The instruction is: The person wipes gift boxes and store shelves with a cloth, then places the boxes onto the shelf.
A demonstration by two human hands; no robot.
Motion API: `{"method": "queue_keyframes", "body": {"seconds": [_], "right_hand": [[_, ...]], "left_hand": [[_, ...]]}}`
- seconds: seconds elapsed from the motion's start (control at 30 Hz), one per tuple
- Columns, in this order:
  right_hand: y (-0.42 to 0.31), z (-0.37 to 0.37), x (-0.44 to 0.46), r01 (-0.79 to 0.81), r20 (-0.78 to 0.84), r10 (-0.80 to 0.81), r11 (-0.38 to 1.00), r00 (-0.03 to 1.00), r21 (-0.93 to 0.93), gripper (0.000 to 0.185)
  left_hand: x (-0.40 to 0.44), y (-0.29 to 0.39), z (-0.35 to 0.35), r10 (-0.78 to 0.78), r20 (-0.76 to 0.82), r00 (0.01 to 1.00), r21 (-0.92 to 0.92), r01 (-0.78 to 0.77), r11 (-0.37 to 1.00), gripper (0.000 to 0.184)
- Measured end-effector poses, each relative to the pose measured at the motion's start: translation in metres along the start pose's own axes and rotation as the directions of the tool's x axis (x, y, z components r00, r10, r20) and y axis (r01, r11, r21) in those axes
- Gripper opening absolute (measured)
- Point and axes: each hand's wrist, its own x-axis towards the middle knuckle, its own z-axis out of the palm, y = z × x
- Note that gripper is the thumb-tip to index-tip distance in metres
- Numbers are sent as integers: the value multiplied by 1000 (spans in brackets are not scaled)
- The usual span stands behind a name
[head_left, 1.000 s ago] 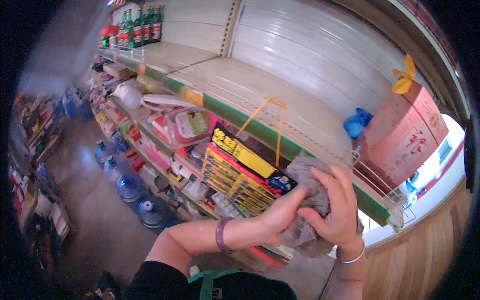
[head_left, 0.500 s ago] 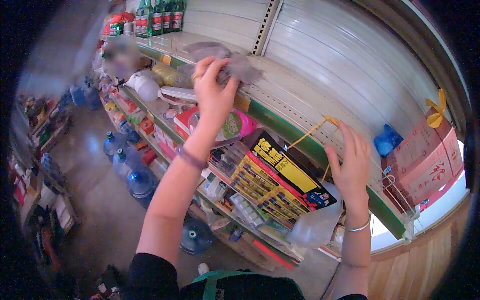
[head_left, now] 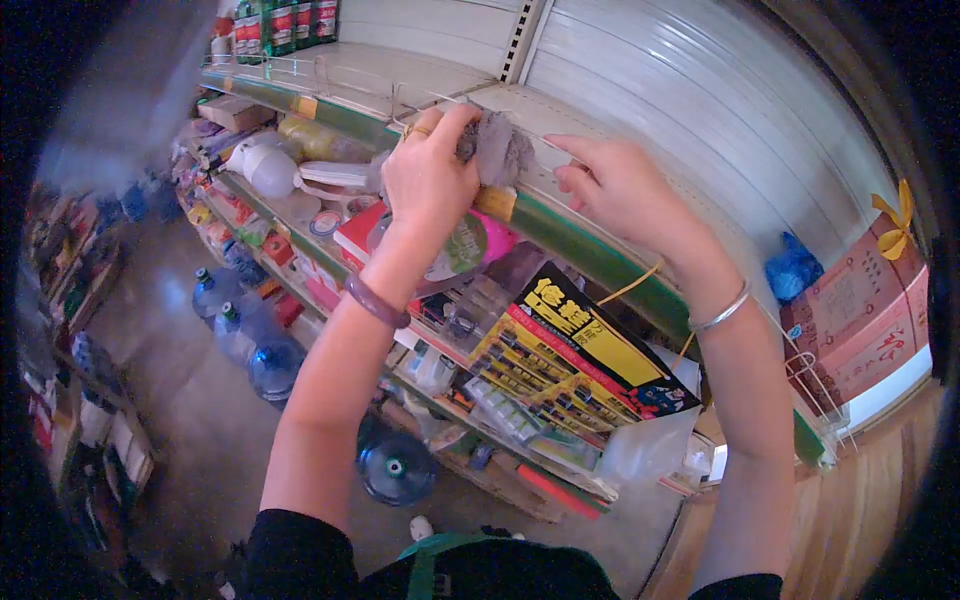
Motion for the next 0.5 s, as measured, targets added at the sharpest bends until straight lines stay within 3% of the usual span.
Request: {"method": "queue_keyframes", "body": {"seconds": [0.03,0.17,0.37,0.47,0.5], "right_hand": [[3,1,0,6,-17,-5,1000,1000,13,36],[7,2,-4,-15,-25,17,996,1000,83,35],[6,5,-7,16,-89,-12,999,996,51,34],[1,6,-7,6,-108,-3,1000,994,23,33],[0,6,-7,-1,-113,2,1000,994,16,33]], "left_hand": [[-1,2,1,-14,-4,1000,-6,14,1000,30],[-7,-8,16,305,-110,946,88,-296,951,33],[6,-24,-7,435,82,897,223,-442,869,29],[4,-11,1,357,126,925,287,-379,880,27],[2,1,-1,260,166,951,217,-293,931,23]]}}
